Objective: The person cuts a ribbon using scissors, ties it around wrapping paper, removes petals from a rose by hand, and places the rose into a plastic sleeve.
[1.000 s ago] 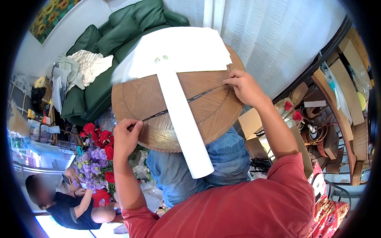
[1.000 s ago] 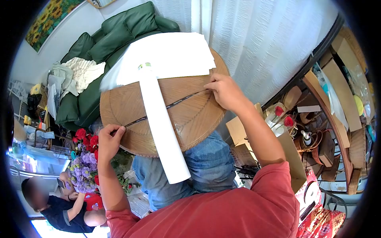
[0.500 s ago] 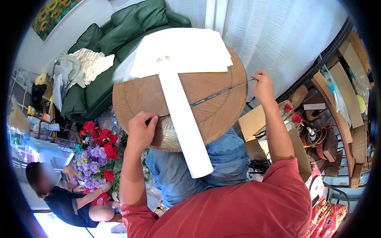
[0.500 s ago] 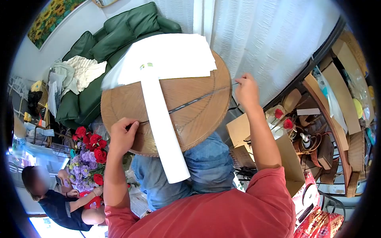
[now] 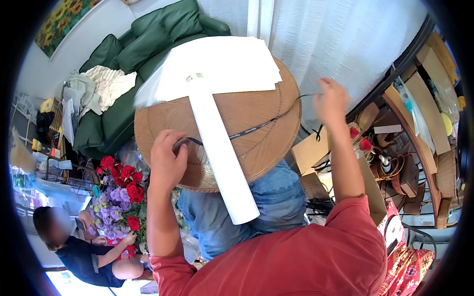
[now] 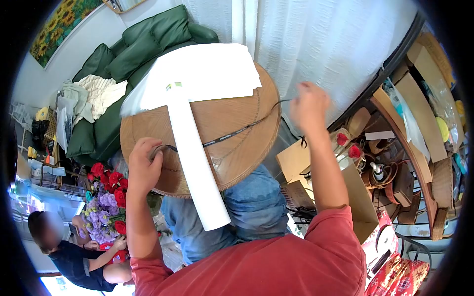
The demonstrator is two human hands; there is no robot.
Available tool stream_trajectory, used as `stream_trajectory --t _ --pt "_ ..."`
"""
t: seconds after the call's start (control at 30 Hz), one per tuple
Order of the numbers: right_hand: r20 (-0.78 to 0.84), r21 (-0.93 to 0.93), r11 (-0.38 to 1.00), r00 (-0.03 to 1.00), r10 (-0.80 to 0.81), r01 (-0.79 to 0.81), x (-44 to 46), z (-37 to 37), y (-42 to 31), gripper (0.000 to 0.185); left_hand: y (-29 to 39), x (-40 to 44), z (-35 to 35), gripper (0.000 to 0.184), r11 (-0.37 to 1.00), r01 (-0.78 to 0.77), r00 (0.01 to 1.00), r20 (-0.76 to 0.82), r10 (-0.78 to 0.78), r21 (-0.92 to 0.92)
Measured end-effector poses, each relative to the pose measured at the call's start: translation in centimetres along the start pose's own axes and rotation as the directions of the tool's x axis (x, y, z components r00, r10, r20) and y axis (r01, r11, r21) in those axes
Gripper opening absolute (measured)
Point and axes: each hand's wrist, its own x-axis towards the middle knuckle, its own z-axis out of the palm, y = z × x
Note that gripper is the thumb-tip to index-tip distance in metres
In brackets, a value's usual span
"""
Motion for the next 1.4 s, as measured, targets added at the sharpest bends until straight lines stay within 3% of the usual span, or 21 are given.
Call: stream_trajectory --t 0.07,0.13,0.2,0.3,0.5,0.57,0.7,0.77,0.9,0.97,1.03,1.17,1.27,1.33,1.4 --pt "0.256 0.419 0.907 0.952 -0.167 0.046 -1.1 -0.6 -4.6 0.026 0.7 0.4 0.0 0.025 0.982 0.072 0.987 0.155 -0.046 -0.172" --pt "0.269 0.573 0.769 0.821 -0.503 0.284 -2.7 -0.5 -8.5 0.027 0.4 0.5 0.9 0.025 0.986 0.033 0.986 0.169 -0.006 -0.161" --pt "0.190 0.663 0.657 0.768 -0.611 0.359 -4.2 0.7 -11.1 0.021 0.0 0.3 2.1 0.025 0.989 -0.009 0.982 0.186 0.037 -0.145" --pt "0.274 0.685 0.680 0.773 -0.573 0.261 -4.9 1.8 -13.2 0.011 -0.7 -0.3 2.8 0.019 0.995 -0.061 0.983 0.167 0.073 -0.078" --pt "0.249 0.684 0.643 0.720 -0.648 0.343 -5.2 2.5 -14.5 0.008 -0.9 -2.0 1.8 0.011 0.989 -0.135 0.978 0.154 0.143 -0.058" --pt "0.234 0.694 0.619 0.698 -0.677 0.368 -5.4 3.0 -14.7 0.009 -0.9 -2.4 1.4 0.011 0.964 -0.266 0.955 0.134 0.266 -0.020" --pt "0.226 0.635 0.597 0.621 -0.751 0.490 -4.8 2.6 -15.0 0.011 -0.8 -3.6 0.9 0.012 0.967 -0.255 0.961 0.104 0.255 -0.015" --pt "0.236 0.619 0.582 0.582 -0.778 0.527 -4.4 2.1 -15.2 0.012 -0.6 -4.1 0.6 0.011 0.976 -0.135 0.979 0.131 0.159 -0.173" --pt "0.209 0.702 0.544 0.598 -0.774 0.459 -5.5 0.9 -15.3 0.012 1.9 -5.7 -1.1 0.009 0.957 -0.027 0.978 0.189 0.084 -0.290" --pt "0.217 0.726 0.543 0.609 -0.763 0.423 -6.7 0.0 -15.1 0.011 2.9 -7.3 -2.2 0.009 0.920 0.163 0.912 0.410 -0.002 -0.357" --pt "0.158 0.748 0.485 0.588 -0.793 0.454 -7.7 -1.4 -14.8 0.012 2.9 -9.0 -2.2 0.011 0.914 0.147 0.894 0.447 0.040 -0.377" --pt "0.211 0.744 0.477 0.513 -0.832 0.467 -9.4 -3.8 -13.9 0.013 2.5 -11.7 -1.2 0.010 0.883 0.101 0.868 0.474 0.147 -0.459" --pt "0.230 0.752 0.504 0.547 -0.805 0.425 -10.6 -5.0 -13.9 0.012 2.4 -13.2 0.0 0.008 0.855 0.215 0.879 0.476 0.042 -0.472" --pt "0.316 0.782 0.571 0.630 -0.709 0.250 -11.8 -5.8 -14.0 0.010 2.8 -13.9 0.9 0.003 0.795 0.320 0.906 0.411 -0.098 -0.515" --pt "0.338 0.801 0.567 0.639 -0.691 0.190 -13.2 -6.0 -14.1 0.011 2.6 -14.7 1.4 0.005 0.776 0.376 0.879 0.461 -0.126 -0.506"
